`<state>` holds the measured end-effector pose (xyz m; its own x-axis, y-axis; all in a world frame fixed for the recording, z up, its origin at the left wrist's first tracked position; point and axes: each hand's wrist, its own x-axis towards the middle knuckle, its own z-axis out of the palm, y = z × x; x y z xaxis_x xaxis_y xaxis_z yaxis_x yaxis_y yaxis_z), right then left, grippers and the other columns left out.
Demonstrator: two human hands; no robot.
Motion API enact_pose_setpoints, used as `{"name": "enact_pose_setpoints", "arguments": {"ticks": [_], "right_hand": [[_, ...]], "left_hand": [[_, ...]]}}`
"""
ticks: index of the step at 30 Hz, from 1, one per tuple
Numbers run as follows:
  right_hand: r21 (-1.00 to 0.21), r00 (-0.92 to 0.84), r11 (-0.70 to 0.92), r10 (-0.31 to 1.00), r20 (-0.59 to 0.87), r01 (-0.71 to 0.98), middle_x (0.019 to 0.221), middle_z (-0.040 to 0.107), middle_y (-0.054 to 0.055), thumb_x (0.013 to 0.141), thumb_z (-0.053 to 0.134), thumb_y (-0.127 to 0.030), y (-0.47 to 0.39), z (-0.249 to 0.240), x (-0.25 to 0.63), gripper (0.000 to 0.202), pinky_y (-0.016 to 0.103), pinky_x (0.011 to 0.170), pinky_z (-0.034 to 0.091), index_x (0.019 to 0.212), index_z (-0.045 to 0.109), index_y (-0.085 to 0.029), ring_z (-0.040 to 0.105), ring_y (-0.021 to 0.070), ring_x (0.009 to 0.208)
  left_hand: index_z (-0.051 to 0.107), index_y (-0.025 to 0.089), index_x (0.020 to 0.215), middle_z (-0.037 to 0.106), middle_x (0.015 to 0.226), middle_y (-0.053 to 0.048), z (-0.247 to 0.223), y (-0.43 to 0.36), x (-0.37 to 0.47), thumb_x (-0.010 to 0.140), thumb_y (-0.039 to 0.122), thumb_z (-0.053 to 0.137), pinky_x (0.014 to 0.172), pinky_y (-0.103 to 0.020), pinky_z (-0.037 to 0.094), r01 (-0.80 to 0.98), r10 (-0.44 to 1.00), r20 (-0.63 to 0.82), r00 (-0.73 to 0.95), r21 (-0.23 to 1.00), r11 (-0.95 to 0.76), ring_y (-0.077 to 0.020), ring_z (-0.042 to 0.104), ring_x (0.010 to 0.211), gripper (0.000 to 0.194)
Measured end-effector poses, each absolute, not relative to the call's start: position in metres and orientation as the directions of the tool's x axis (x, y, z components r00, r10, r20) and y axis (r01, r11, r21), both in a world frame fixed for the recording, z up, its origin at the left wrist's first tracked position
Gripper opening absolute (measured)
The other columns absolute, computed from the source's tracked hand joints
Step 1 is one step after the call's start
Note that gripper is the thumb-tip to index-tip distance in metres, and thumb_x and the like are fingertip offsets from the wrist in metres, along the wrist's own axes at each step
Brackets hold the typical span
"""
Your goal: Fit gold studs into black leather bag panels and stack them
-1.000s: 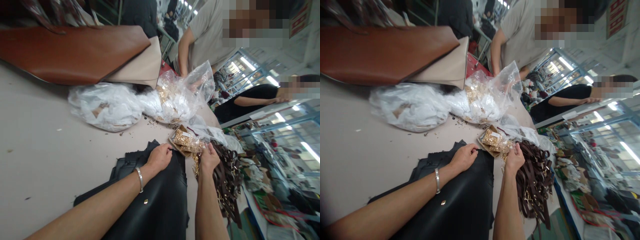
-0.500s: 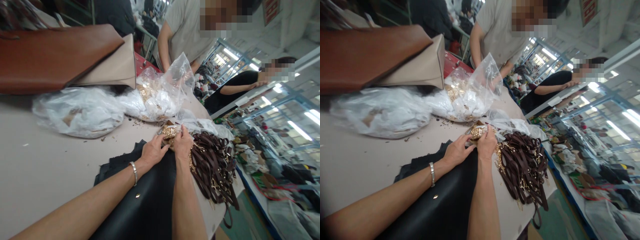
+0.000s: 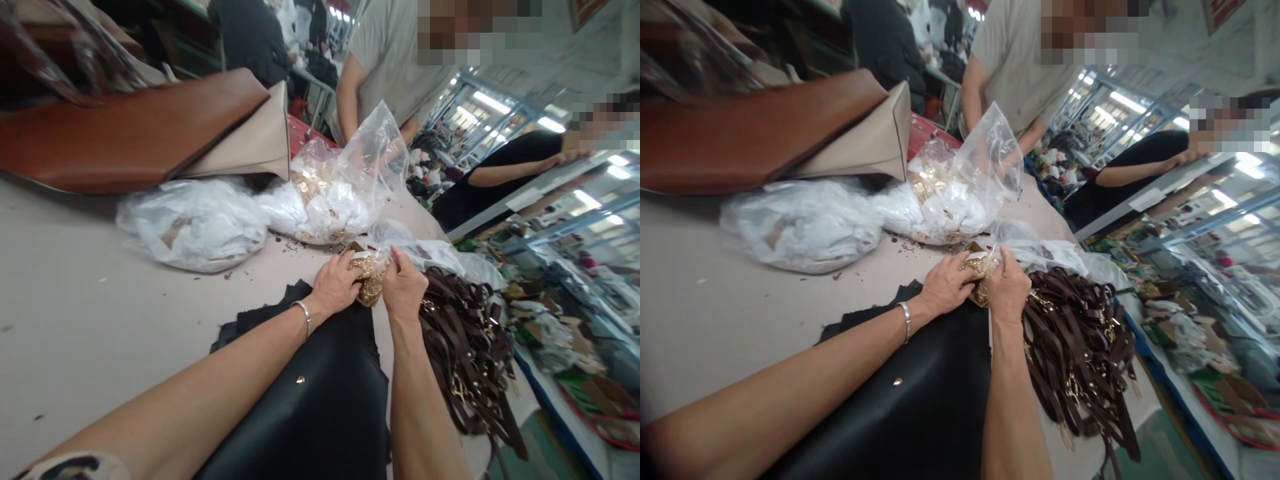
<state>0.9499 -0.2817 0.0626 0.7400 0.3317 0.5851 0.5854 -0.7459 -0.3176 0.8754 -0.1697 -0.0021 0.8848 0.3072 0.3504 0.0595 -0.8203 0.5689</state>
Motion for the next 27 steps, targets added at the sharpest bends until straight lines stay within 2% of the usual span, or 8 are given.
{"name": "enact_pose_setpoints", "arguments": {"ticks": [3,6,10,15,18,21,24,27], "right_hand": [[-0.305,0.719,-0.712,0.395,0.572,0.633,0.109,0.077,0.012,0.086,0.045,-0.012,-0.279,0.059,0.948,0.041,0.033,0.090,0.053,0.116,0.074,-0.014,0.073,0.0240,0.098],[-0.329,0.729,-0.704,0.387,0.564,0.629,0.115,0.075,0.014,0.087,0.043,-0.012,-0.275,0.052,0.943,0.042,0.035,0.093,0.052,0.119,0.071,-0.011,0.072,0.0242,0.102],[-0.344,0.738,-0.687,0.425,0.524,0.640,0.119,0.073,0.013,0.089,0.044,-0.012,-0.265,0.043,0.936,0.042,0.035,0.096,0.051,0.121,0.070,-0.011,0.070,0.0238,0.105],[-0.393,0.755,-0.655,0.473,0.453,0.646,0.117,0.075,0.008,0.090,0.047,-0.012,-0.250,0.032,0.933,0.038,0.032,0.098,0.050,0.120,0.070,-0.016,0.070,0.0207,0.103],[-0.435,0.776,-0.649,0.445,0.448,0.624,0.117,0.074,0.009,0.091,0.049,-0.015,-0.248,0.029,0.933,0.036,0.034,0.100,0.050,0.122,0.068,-0.015,0.070,0.0209,0.104],[-0.543,0.787,-0.570,0.450,0.423,0.617,0.115,0.074,0.009,0.091,0.056,-0.028,-0.251,0.030,0.931,0.043,0.037,0.099,0.051,0.132,0.060,-0.016,0.070,0.0218,0.102],[-0.729,0.799,-0.385,0.476,0.368,0.565,0.117,0.072,0.011,0.093,0.055,-0.037,-0.260,0.034,0.928,0.059,0.036,0.095,0.053,0.146,0.043,-0.014,0.070,0.0211,0.103],[-0.769,0.803,-0.334,0.473,0.363,0.545,0.125,0.068,0.013,0.095,0.050,-0.039,-0.291,0.039,0.928,0.058,0.035,0.097,0.052,0.147,0.041,-0.015,0.066,0.0208,0.113]], "left_hand": [[0.065,0.022,0.107,0.063,0.124,-0.007,-0.001,-0.172,0.884,0.088,0.029,0.065,0.095,-0.039,0.048,0.078,0.310,0.335,0.890,0.558,-0.827,-0.0263,0.054,0.110,0.020],[0.064,0.016,0.105,0.066,0.108,-0.008,0.000,-0.173,0.895,0.093,0.035,0.062,0.091,-0.041,0.049,0.108,0.332,0.305,0.893,0.571,-0.814,-0.0250,0.058,0.105,0.023],[0.064,0.016,0.102,0.065,0.105,-0.005,-0.003,-0.168,0.907,0.098,0.035,0.056,0.087,-0.040,0.052,0.147,0.387,0.263,0.884,0.629,-0.764,-0.0196,0.062,0.096,0.021],[0.060,0.018,0.094,0.065,0.097,-0.005,-0.014,-0.161,0.902,0.099,0.035,0.051,0.072,-0.032,0.050,0.291,0.577,0.178,0.797,0.725,-0.625,-0.0183,0.064,0.082,0.020],[0.055,0.023,0.105,0.066,0.106,-0.005,-0.015,-0.167,0.889,0.095,0.041,0.056,0.068,-0.030,0.047,0.294,0.632,0.189,0.751,0.762,-0.577,-0.0189,0.065,0.082,0.021],[0.048,0.023,0.114,0.065,0.109,-0.006,-0.010,-0.178,0.879,0.097,0.040,0.050,0.069,-0.031,0.047,0.282,0.671,0.219,0.709,0.783,-0.554,-0.0203,0.066,0.086,0.025],[0.051,0.023,0.101,0.065,0.099,-0.006,-0.004,-0.186,0.876,0.097,0.040,0.049,0.072,-0.032,0.046,0.252,0.653,0.257,0.713,0.775,-0.580,-0.0226,0.065,0.089,0.017],[0.052,0.023,0.091,0.064,0.095,-0.006,-0.003,-0.190,0.879,0.091,0.044,0.059,0.075,-0.032,0.046,0.230,0.630,0.281,0.724,0.762,-0.605,-0.0236,0.063,0.091,0.022]]}}
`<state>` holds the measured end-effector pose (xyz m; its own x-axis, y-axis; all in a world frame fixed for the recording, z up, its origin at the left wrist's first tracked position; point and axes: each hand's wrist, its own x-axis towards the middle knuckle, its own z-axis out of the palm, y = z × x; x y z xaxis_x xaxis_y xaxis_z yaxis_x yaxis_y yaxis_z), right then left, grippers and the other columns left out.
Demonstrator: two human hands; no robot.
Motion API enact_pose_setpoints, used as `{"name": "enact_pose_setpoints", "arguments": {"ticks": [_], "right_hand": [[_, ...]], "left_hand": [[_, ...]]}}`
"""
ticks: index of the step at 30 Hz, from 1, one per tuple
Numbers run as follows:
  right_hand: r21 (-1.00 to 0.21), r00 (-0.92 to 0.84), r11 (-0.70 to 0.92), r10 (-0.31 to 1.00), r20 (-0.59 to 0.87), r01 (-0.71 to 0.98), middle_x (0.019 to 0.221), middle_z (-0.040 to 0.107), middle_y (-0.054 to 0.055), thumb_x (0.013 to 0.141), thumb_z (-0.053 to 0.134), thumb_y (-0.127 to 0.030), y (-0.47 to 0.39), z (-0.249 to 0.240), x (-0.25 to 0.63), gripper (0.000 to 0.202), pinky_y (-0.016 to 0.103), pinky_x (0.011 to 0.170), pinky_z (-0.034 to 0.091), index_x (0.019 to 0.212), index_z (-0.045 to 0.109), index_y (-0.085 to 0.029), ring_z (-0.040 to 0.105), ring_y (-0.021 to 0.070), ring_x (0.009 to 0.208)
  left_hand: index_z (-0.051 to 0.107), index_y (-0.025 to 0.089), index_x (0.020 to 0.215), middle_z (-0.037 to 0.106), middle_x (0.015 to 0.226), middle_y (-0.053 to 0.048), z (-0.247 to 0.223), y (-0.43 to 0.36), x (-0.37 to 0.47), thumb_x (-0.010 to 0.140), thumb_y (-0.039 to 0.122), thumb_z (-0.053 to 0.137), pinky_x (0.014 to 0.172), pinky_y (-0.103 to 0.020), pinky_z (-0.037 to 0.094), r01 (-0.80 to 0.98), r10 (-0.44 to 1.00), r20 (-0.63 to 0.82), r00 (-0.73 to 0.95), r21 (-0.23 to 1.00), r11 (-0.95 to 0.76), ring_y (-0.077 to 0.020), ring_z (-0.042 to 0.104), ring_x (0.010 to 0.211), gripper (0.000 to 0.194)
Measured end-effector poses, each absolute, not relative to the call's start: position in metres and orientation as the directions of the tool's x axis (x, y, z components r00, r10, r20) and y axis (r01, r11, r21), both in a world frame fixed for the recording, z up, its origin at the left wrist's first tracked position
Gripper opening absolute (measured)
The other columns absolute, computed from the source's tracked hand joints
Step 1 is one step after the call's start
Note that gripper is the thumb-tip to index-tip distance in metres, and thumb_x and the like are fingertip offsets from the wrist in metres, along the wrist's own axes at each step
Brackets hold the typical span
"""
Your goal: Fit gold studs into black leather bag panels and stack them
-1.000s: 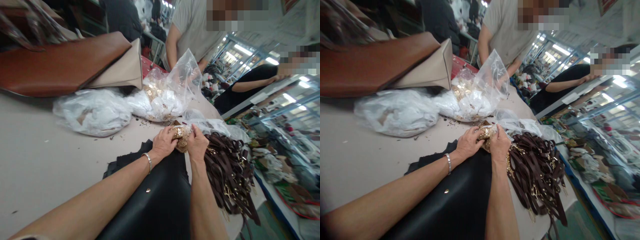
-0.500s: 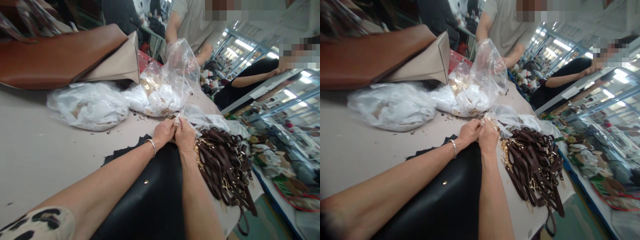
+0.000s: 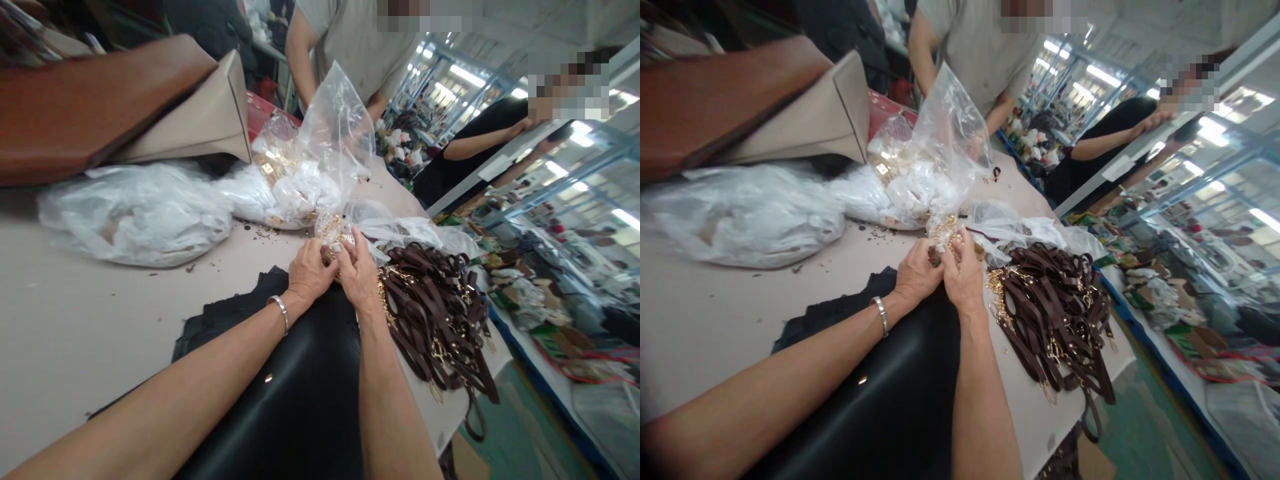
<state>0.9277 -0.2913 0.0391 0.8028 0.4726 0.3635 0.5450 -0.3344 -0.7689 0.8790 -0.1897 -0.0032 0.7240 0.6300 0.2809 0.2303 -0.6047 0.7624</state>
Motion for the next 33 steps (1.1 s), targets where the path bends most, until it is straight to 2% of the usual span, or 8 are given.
{"name": "enact_pose_setpoints", "arguments": {"ticks": [3,5,7,9,13,18,22,33], "right_hand": [[-0.585,0.848,-0.614,0.375,0.375,0.530,0.125,0.068,0.013,0.097,0.047,-0.039,-0.351,0.045,0.934,0.051,0.038,0.100,0.050,0.142,0.048,-0.016,0.066,0.0228,0.112],[-0.259,0.894,-0.874,0.330,0.304,0.410,0.127,0.067,0.015,0.096,0.048,-0.035,-0.394,0.048,0.942,0.049,0.040,0.103,0.045,0.140,0.051,-0.014,0.062,0.0264,0.116],[0.006,0.932,-0.947,0.316,0.175,0.320,0.124,0.067,0.017,0.094,0.051,-0.030,-0.427,0.048,0.949,0.045,0.042,0.103,0.043,0.135,0.058,-0.013,0.060,0.0301,0.116],[0.096,0.945,-0.946,0.318,0.072,0.310,0.117,0.070,0.017,0.091,0.057,-0.029,-0.445,0.042,0.954,0.039,0.043,0.099,0.043,0.126,0.065,-0.015,0.061,0.0321,0.112],[0.136,0.959,-0.949,0.283,-0.019,0.283,0.112,0.070,0.017,0.086,0.065,-0.036,-0.446,0.024,0.959,0.036,0.042,0.093,0.045,0.117,0.070,-0.017,0.062,0.0339,0.108],[0.120,0.978,-0.972,0.197,-0.067,0.203,0.109,0.072,0.018,0.087,0.060,-0.034,-0.445,0.009,0.969,0.053,0.037,0.086,0.048,0.135,0.056,-0.011,0.068,0.0294,0.101],[0.085,0.968,-0.968,0.228,-0.107,0.238,0.099,0.076,0.012,0.084,0.056,-0.023,-0.449,0.009,0.973,0.041,0.031,0.085,0.049,0.122,0.068,-0.018,0.071,0.0248,0.097],[-0.038,0.953,-0.952,0.301,0.043,0.303,0.087,0.077,0.010,0.084,0.051,-0.030,-0.472,0.039,0.974,0.039,0.033,0.084,0.051,0.112,0.077,-0.019,0.071,0.0239,0.082]], "left_hand": [[0.053,0.023,0.088,0.065,0.089,-0.003,-0.007,-0.189,0.882,0.086,0.045,0.066,0.074,-0.031,0.045,0.234,0.634,0.268,0.725,0.770,-0.593,-0.0223,0.062,0.087,0.026],[0.054,0.023,0.087,0.066,0.084,-0.001,-0.010,-0.188,0.884,0.088,0.044,0.065,0.072,-0.030,0.045,0.238,0.636,0.249,0.731,0.780,-0.579,-0.0204,0.063,0.082,0.024],[0.055,0.024,0.087,0.067,0.082,0.000,-0.013,-0.188,0.884,0.088,0.045,0.064,0.069,-0.029,0.044,0.239,0.630,0.233,0.741,0.786,-0.571,-0.0189,0.064,0.078,0.023],[0.056,0.024,0.090,0.067,0.080,0.001,-0.015,-0.188,0.883,0.088,0.046,0.065,0.067,-0.028,0.044,0.237,0.619,0.224,0.753,0.785,-0.573,-0.0180,0.064,0.075,0.024],[0.059,0.024,0.094,0.069,0.078,0.002,-0.019,-0.188,0.881,0.090,0.047,0.063,0.064,-0.028,0.043,0.227,0.579,0.224,0.784,0.764,-0.604,-0.0181,0.066,0.072,0.024],[0.061,0.024,0.102,0.070,0.081,0.001,-0.022,-0.187,0.882,0.092,0.046,0.059,0.064,-0.028,0.044,0.215,0.533,0.235,0.813,0.729,-0.650,-0.0195,0.067,0.072,0.024],[0.061,0.023,0.104,0.071,0.082,0.000,-0.023,-0.187,0.883,0.093,0.046,0.058,0.066,-0.029,0.045,0.213,0.515,0.238,0.824,0.711,-0.670,-0.0203,0.068,0.074,0.025],[0.060,0.023,0.108,0.072,0.084,-0.001,-0.029,-0.184,0.886,0.094,0.048,0.055,0.068,-0.029,0.047,0.212,0.494,0.243,0.835,0.686,-0.696,-0.0211,0.069,0.075,0.029]]}}
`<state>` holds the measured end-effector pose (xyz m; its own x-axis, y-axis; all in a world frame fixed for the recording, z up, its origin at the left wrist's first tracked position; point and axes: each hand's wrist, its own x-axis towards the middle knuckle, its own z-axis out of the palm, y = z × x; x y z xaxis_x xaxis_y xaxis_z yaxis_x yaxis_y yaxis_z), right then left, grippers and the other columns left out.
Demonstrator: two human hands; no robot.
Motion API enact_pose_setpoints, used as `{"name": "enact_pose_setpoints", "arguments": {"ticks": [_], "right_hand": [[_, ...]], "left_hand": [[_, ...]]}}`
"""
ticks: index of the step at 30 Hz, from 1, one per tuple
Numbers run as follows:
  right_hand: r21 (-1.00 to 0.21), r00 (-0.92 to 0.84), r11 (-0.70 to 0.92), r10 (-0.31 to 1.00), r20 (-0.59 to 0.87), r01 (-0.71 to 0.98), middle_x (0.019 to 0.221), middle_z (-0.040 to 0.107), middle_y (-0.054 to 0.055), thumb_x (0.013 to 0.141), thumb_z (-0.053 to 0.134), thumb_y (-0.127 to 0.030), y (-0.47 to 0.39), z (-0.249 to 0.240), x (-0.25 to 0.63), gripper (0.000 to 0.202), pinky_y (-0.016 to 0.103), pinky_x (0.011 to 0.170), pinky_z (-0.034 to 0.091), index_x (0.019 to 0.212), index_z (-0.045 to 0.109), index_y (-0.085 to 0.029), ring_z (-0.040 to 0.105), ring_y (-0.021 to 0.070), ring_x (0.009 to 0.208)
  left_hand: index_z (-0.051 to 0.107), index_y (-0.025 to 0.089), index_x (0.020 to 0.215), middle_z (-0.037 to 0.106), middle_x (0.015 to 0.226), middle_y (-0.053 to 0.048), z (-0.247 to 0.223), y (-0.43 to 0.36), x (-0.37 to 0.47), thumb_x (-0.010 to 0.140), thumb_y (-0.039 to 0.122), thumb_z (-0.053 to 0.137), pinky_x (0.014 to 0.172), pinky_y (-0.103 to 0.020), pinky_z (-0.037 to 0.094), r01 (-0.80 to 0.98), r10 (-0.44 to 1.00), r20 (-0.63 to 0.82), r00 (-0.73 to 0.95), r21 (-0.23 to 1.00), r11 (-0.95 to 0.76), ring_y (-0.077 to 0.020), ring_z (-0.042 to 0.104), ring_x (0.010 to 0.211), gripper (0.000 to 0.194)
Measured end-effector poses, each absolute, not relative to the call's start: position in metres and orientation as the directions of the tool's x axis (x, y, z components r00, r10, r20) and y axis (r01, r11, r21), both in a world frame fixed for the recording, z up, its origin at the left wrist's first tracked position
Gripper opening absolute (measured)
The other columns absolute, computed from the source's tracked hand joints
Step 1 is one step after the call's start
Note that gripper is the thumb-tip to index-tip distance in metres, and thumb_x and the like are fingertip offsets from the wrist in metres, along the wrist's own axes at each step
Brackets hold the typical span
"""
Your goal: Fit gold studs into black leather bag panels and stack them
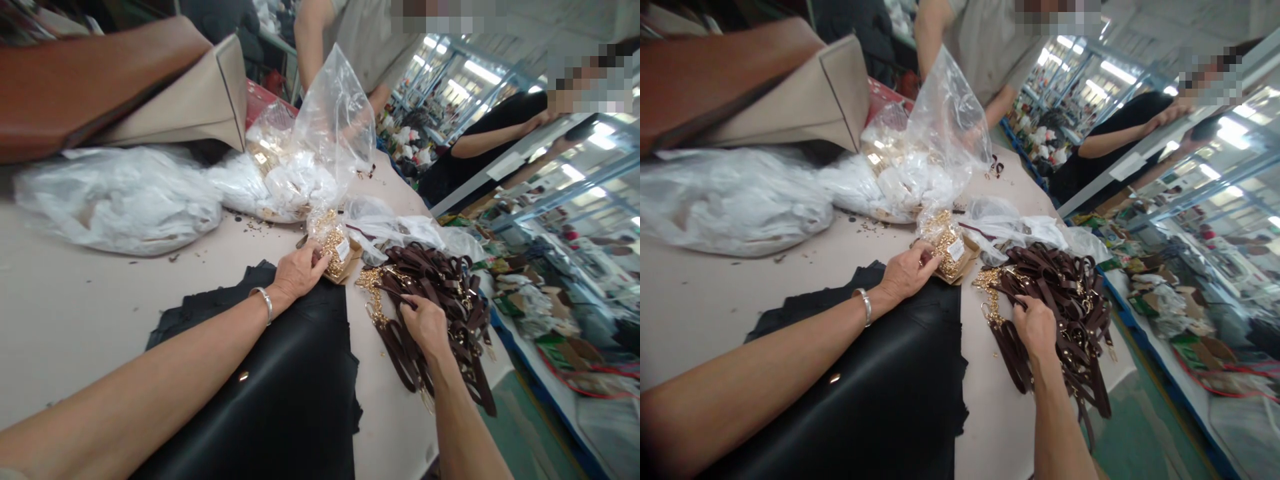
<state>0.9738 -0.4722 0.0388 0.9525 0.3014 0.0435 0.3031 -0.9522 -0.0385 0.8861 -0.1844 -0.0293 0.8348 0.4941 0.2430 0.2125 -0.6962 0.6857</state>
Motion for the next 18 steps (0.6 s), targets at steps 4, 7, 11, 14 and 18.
{"name": "enact_pose_setpoints", "arguments": {"ticks": [4,7,11,14,18], "right_hand": [[-0.100,0.945,-0.942,0.313,0.091,0.321,0.079,0.077,0.007,0.081,0.052,-0.034,-0.484,0.057,0.973,0.038,0.033,0.078,0.052,0.105,0.080,-0.021,0.069,0.0225,0.071],[-0.113,0.942,-0.940,0.308,0.134,0.323,0.078,0.077,0.007,0.078,0.053,-0.036,-0.493,0.077,0.972,0.039,0.034,0.075,0.052,0.103,0.080,-0.022,0.068,0.0228,0.068],[-0.100,0.932,-0.945,0.283,0.226,0.311,0.072,0.076,0.006,0.075,0.057,-0.040,-0.512,0.115,0.986,0.040,0.035,0.070,0.051,0.102,0.081,-0.023,0.066,0.0237,0.063],[-0.069,0.914,-0.957,0.247,0.321,0.283,0.073,0.076,0.007,0.072,0.059,-0.043,-0.533,0.135,1.011,0.041,0.037,0.071,0.051,0.101,0.081,-0.023,0.067,0.0259,0.066],[0.002,0.928,-0.985,0.161,0.335,0.170,0.085,0.077,0.011,0.073,0.058,-0.042,-0.560,0.121,1.048,0.044,0.040,0.077,0.051,0.105,0.080,-0.020,0.069,0.0297,0.079]], "left_hand": [[0.059,0.022,0.107,0.071,0.084,-0.001,-0.027,-0.184,0.886,0.094,0.045,0.056,0.069,-0.029,0.047,0.209,0.491,0.242,0.836,0.688,-0.695,-0.0208,0.069,0.075,0.027],[0.060,0.022,0.107,0.071,0.084,-0.001,-0.026,-0.184,0.886,0.093,0.044,0.056,0.068,-0.029,0.048,0.211,0.491,0.233,0.839,0.692,-0.690,-0.0209,0.069,0.075,0.026],[0.060,0.022,0.107,0.071,0.081,-0.001,-0.026,-0.183,0.887,0.093,0.044,0.056,0.068,-0.029,0.048,0.212,0.489,0.228,0.842,0.695,-0.687,-0.0210,0.068,0.073,0.027],[0.060,0.022,0.108,0.071,0.082,-0.002,-0.027,-0.182,0.887,0.093,0.045,0.055,0.068,-0.029,0.048,0.211,0.489,0.231,0.841,0.693,-0.690,-0.0213,0.069,0.074,0.028],[0.060,0.022,0.107,0.071,0.081,-0.001,-0.028,-0.182,0.887,0.093,0.048,0.053,0.067,-0.029,0.048,0.211,0.484,0.236,0.843,0.682,-0.700,-0.0213,0.068,0.073,0.030]]}}
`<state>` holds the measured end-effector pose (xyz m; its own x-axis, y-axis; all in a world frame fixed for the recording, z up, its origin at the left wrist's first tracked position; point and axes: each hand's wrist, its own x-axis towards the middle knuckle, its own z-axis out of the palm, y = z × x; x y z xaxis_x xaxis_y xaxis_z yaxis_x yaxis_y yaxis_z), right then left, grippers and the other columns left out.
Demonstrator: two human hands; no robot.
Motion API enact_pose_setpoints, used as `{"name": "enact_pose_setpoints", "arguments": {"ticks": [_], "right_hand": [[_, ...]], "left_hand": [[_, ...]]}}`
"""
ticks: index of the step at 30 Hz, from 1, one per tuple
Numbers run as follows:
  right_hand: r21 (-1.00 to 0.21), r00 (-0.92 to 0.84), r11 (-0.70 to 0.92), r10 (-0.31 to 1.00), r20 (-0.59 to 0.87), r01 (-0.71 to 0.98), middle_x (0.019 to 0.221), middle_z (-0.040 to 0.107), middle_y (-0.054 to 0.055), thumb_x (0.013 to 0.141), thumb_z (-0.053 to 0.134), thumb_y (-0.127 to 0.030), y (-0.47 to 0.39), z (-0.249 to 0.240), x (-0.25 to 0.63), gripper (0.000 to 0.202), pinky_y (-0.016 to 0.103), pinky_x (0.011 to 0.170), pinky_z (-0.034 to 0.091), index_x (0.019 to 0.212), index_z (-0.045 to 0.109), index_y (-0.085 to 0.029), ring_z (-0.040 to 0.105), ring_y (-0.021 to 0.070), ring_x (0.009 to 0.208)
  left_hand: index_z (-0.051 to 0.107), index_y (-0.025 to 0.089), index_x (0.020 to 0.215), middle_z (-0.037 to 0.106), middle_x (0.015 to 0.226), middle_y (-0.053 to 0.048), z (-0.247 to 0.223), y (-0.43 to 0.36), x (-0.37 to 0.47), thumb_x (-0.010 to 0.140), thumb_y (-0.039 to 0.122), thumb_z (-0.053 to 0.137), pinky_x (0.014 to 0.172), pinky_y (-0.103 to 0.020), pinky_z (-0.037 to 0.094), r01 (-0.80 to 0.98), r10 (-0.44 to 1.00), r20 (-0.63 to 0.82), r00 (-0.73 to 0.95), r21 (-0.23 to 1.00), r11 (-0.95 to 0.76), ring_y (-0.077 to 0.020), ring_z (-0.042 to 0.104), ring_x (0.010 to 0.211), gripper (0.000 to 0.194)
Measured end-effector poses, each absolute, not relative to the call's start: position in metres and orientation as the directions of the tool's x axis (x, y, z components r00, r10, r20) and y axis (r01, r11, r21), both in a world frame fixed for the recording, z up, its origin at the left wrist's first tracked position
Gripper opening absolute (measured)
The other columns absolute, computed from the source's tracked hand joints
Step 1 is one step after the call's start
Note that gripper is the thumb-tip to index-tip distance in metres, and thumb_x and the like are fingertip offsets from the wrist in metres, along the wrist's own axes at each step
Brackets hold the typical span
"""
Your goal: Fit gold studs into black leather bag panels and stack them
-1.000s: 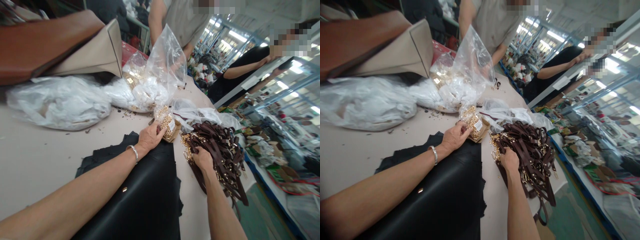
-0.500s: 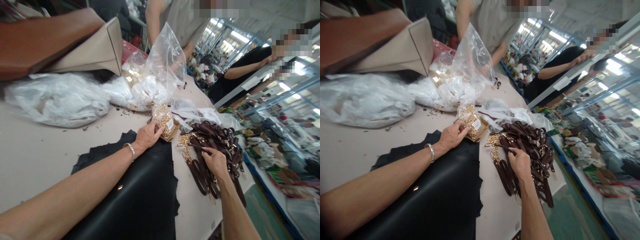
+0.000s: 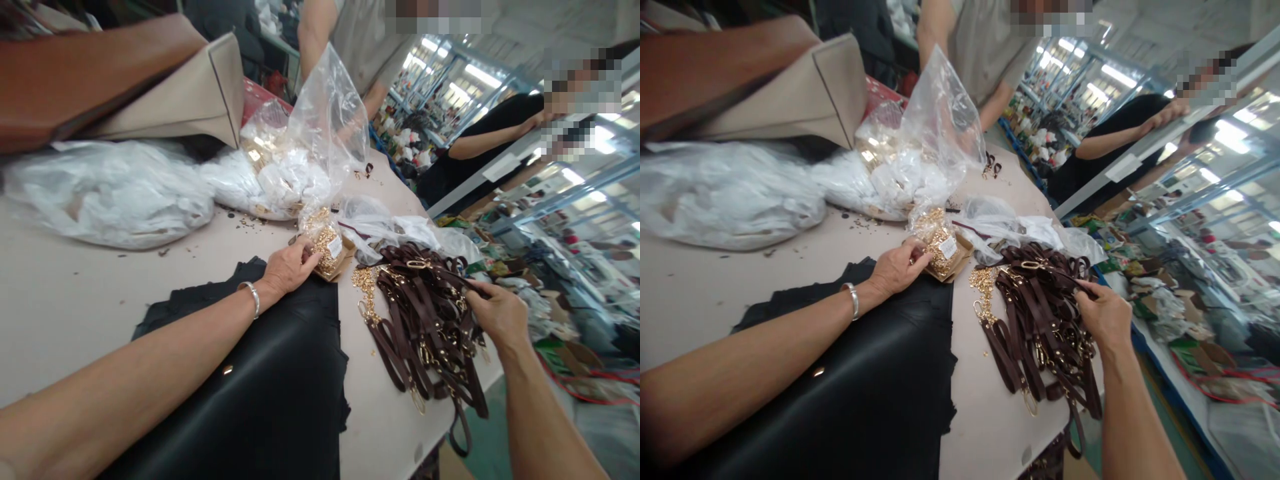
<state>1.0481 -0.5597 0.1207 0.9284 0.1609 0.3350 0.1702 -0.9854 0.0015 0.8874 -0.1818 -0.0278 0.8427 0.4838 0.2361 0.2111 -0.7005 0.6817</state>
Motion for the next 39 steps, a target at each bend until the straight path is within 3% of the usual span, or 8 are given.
{"name": "enact_pose_setpoints", "arguments": {"ticks": [7,14,17,20,23,26,33,39], "right_hand": [[-0.031,0.966,-0.987,0.150,0.213,0.160,0.095,0.076,0.018,0.077,0.058,-0.048,-0.575,0.051,1.067,0.058,0.044,0.083,0.052,0.120,0.072,-0.011,0.069,0.0330,0.089],[-0.098,0.895,-0.980,0.113,0.431,0.171,0.130,0.062,0.025,0.083,0.046,-0.055,-0.579,0.069,1.040,0.077,0.049,0.102,0.043,0.139,0.053,-0.002,0.059,0.0355,0.118],[-0.188,0.881,-0.959,0.107,0.460,0.214,0.123,0.067,0.022,0.084,0.048,-0.054,-0.564,0.075,1.005,0.072,0.045,0.097,0.048,0.138,0.054,-0.007,0.065,0.0322,0.105],[-0.277,0.938,-0.898,0.309,0.156,0.342,0.118,0.072,0.011,0.085,0.056,-0.053,-0.540,0.064,0.959,0.062,0.037,0.082,0.055,0.138,0.054,-0.021,0.070,0.0220,0.077],[-0.109,0.889,-0.892,0.449,-0.085,0.440,0.134,0.064,0.011,0.086,0.059,-0.046,-0.520,0.041,0.925,0.067,0.039,0.089,0.053,0.147,0.043,-0.023,0.070,0.0248,0.092],[0.054,0.889,-0.893,0.436,-0.139,0.446,0.131,0.065,0.014,0.087,0.058,-0.039,-0.511,0.021,0.914,0.073,0.041,0.093,0.049,0.152,0.034,-0.019,0.065,0.0305,0.111],[0.085,0.888,-0.888,0.437,-0.145,0.452,0.100,0.071,0.008,0.087,0.057,-0.026,-0.512,0.020,0.917,0.059,0.036,0.088,0.048,0.144,0.044,-0.018,0.065,0.0271,0.099],[0.190,0.877,-0.858,0.452,-0.161,0.477,0.097,0.070,0.010,0.089,0.054,-0.023,-0.515,0.013,0.914,0.054,0.035,0.083,0.049,0.143,0.047,-0.019,0.068,0.0260,0.090]], "left_hand": [[0.060,0.022,0.106,0.069,0.078,-0.001,-0.028,-0.182,0.887,0.093,0.047,0.054,0.068,-0.029,0.048,0.212,0.481,0.244,0.842,0.670,-0.711,-0.0202,0.067,0.072,0.029],[0.060,0.022,0.106,0.069,0.076,0.000,-0.027,-0.181,0.887,0.093,0.047,0.054,0.068,-0.029,0.048,0.211,0.481,0.231,0.846,0.682,-0.700,-0.0193,0.066,0.070,0.029],[0.060,0.021,0.107,0.069,0.077,-0.001,-0.026,-0.182,0.887,0.093,0.048,0.054,0.068,-0.029,0.048,0.208,0.483,0.231,0.844,0.690,-0.693,-0.0198,0.066,0.071,0.031],[0.060,0.021,0.108,0.069,0.077,-0.001,-0.026,-0.182,0.888,0.092,0.048,0.055,0.068,-0.029,0.048,0.207,0.486,0.232,0.843,0.694,-0.690,-0.0196,0.066,0.071,0.032],[0.061,0.021,0.109,0.069,0.076,0.000,-0.026,-0.182,0.888,0.092,0.048,0.055,0.068,-0.029,0.048,0.203,0.484,0.237,0.842,0.692,-0.693,-0.0191,0.065,0.070,0.032],[0.061,0.021,0.110,0.069,0.076,0.000,-0.027,-0.181,0.887,0.092,0.048,0.055,0.068,-0.029,0.048,0.197,0.480,0.243,0.843,0.692,-0.695,-0.0190,0.065,0.069,0.033],[0.061,0.020,0.107,0.068,0.076,-0.001,-0.026,-0.182,0.887,0.092,0.046,0.055,0.068,-0.029,0.048,0.200,0.486,0.237,0.841,0.697,-0.688,-0.0189,0.065,0.070,0.030],[0.061,0.019,0.107,0.068,0.076,-0.001,-0.024,-0.182,0.887,0.092,0.046,0.056,0.068,-0.030,0.048,0.198,0.485,0.232,0.843,0.704,-0.682,-0.0199,0.066,0.070,0.031]]}}
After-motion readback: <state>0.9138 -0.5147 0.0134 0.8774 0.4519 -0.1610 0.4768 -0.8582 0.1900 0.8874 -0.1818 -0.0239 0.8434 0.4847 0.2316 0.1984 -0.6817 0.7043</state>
